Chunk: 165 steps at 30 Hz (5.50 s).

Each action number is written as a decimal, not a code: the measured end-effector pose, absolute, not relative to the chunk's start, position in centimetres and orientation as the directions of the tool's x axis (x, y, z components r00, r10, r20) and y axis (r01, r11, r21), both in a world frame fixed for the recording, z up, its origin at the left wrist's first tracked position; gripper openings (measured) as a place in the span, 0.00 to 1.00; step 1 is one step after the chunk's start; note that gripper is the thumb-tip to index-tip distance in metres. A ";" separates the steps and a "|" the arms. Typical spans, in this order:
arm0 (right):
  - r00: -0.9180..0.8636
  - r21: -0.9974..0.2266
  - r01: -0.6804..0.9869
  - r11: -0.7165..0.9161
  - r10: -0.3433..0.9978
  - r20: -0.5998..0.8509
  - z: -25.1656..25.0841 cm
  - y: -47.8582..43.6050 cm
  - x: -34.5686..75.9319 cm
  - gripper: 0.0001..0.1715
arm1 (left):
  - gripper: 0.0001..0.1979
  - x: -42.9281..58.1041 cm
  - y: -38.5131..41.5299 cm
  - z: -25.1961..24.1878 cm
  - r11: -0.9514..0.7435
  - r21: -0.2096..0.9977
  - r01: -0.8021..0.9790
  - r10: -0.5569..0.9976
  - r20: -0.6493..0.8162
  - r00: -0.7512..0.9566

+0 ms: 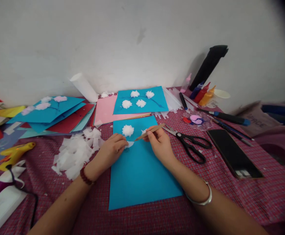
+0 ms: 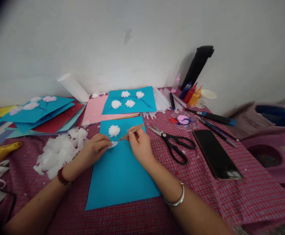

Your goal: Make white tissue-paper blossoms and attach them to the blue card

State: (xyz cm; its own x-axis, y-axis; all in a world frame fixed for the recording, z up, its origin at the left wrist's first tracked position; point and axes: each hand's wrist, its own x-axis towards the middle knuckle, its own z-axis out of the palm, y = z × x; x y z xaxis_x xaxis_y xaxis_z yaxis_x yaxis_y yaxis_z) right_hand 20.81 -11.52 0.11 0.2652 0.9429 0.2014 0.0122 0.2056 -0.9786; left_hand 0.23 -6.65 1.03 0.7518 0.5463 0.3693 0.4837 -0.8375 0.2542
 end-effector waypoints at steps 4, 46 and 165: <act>0.239 -0.972 -0.008 0.236 0.944 0.228 0.5 -11.9 20.8 0.07 | 0.10 0.2 -6.7 1.1 -0.841 0.206 0.501 0.540 0.370 0.756; 0.182 -0.987 -0.106 0.124 0.978 0.104 -0.5 -11.7 19.4 0.09 | 0.08 0.0 -7.3 1.7 -0.502 0.566 0.654 0.837 0.127 0.532; -0.242 -0.632 0.532 0.563 0.817 0.523 1.1 -13.1 17.7 0.08 | 0.08 -6.8 -0.9 6.9 -0.170 0.692 0.701 0.967 0.256 -0.018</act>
State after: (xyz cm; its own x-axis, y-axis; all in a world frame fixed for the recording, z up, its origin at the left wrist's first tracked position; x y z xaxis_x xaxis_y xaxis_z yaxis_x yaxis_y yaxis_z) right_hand 17.69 -13.14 1.07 -0.2423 0.8170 0.5232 0.5322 0.5628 -0.6324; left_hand -6.83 -0.89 6.87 -0.0178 0.9666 0.2557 0.7012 -0.1702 0.6923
